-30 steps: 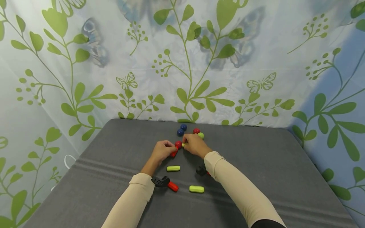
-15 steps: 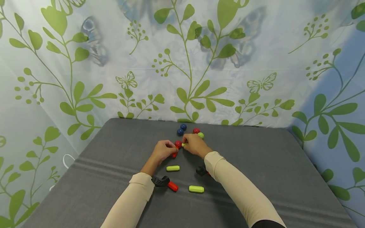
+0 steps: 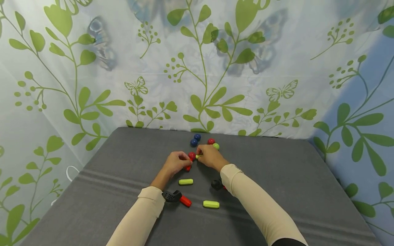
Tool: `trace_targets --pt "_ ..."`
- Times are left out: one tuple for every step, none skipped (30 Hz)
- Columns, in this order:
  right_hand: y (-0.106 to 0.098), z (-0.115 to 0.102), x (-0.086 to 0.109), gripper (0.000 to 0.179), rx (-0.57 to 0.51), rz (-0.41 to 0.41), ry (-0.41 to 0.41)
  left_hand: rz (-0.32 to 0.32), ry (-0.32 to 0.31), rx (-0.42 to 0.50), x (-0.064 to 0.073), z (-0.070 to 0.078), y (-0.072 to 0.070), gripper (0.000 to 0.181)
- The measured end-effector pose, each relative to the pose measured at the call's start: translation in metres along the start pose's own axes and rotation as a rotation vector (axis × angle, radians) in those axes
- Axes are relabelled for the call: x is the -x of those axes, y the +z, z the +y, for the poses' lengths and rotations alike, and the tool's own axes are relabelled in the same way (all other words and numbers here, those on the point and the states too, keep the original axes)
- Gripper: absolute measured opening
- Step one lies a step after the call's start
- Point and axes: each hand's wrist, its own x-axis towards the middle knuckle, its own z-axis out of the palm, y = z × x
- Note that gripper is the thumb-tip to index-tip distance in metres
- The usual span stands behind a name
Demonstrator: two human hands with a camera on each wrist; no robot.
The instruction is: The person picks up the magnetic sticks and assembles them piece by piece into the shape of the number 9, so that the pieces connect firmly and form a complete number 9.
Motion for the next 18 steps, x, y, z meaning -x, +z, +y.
trace_targets --pt "0.000 0.000 0.000 0.010 0.000 0.000 0.001 -0.011 0.015 -0.005 0.000 -0.001 -0.001 0.013" --pt "0.000 0.000 0.000 0.010 0.004 0.002 0.000 -0.023 0.026 -0.006 0.001 -0.001 -0.002 0.012" --pt "0.000 0.001 0.000 0.011 0.006 0.004 0.000 -0.034 0.036 -0.007 0.001 -0.001 -0.003 0.011" --pt "0.000 0.001 0.001 0.011 0.009 0.005 -0.001 -0.046 0.045 -0.006 0.002 -0.002 -0.004 0.010" --pt "0.001 0.001 0.001 0.011 0.013 0.007 -0.003 -0.057 0.055 -0.007 0.002 -0.003 -0.004 0.010" --pt "0.001 0.001 0.002 0.011 0.018 0.008 -0.006 -0.068 0.063 -0.007 0.002 -0.004 -0.005 0.009" --pt "0.000 0.001 0.002 0.011 0.021 0.008 -0.007 -0.079 0.069 -0.004 0.002 -0.005 -0.006 0.009" --pt "0.000 0.001 0.002 0.011 0.025 0.008 -0.011 -0.090 0.070 -0.004 0.001 -0.006 -0.007 0.008" --pt "0.000 0.001 0.003 0.011 0.026 0.007 -0.013 -0.100 0.077 -0.006 0.001 -0.007 -0.008 0.007" --pt "0.000 0.001 0.003 0.010 0.029 0.005 -0.015 -0.111 0.081 -0.010 0.001 -0.008 -0.009 0.007" --pt "0.000 0.002 0.003 0.010 0.031 0.003 -0.019 -0.122 0.091 -0.017 0.001 -0.008 -0.010 0.006" --pt "-0.001 0.002 0.003 0.010 0.032 0.002 -0.023 -0.129 0.103 -0.025 0.001 -0.008 -0.012 0.006" --pt "-0.001 0.002 0.003 0.010 0.034 0.002 -0.025 -0.134 0.113 -0.034 0.000 -0.008 -0.013 0.006" --pt "-0.001 0.002 0.004 0.010 0.033 0.001 -0.026 -0.140 0.129 -0.044 0.000 -0.007 -0.015 0.006" --pt "-0.001 0.001 0.004 0.010 0.032 0.002 -0.027 -0.143 0.148 -0.059 -0.001 -0.007 -0.018 0.006" --pt "-0.002 0.001 0.004 0.010 0.028 0.004 -0.028 -0.143 0.165 -0.073 -0.001 -0.006 -0.020 0.007" --pt "-0.002 0.001 0.004 0.010 0.025 0.008 -0.029 -0.143 0.181 -0.086 -0.002 -0.005 -0.022 0.008" --pt "-0.003 0.001 0.004 0.010 0.020 0.013 -0.029 -0.141 0.194 -0.095 -0.003 -0.005 -0.024 0.009"
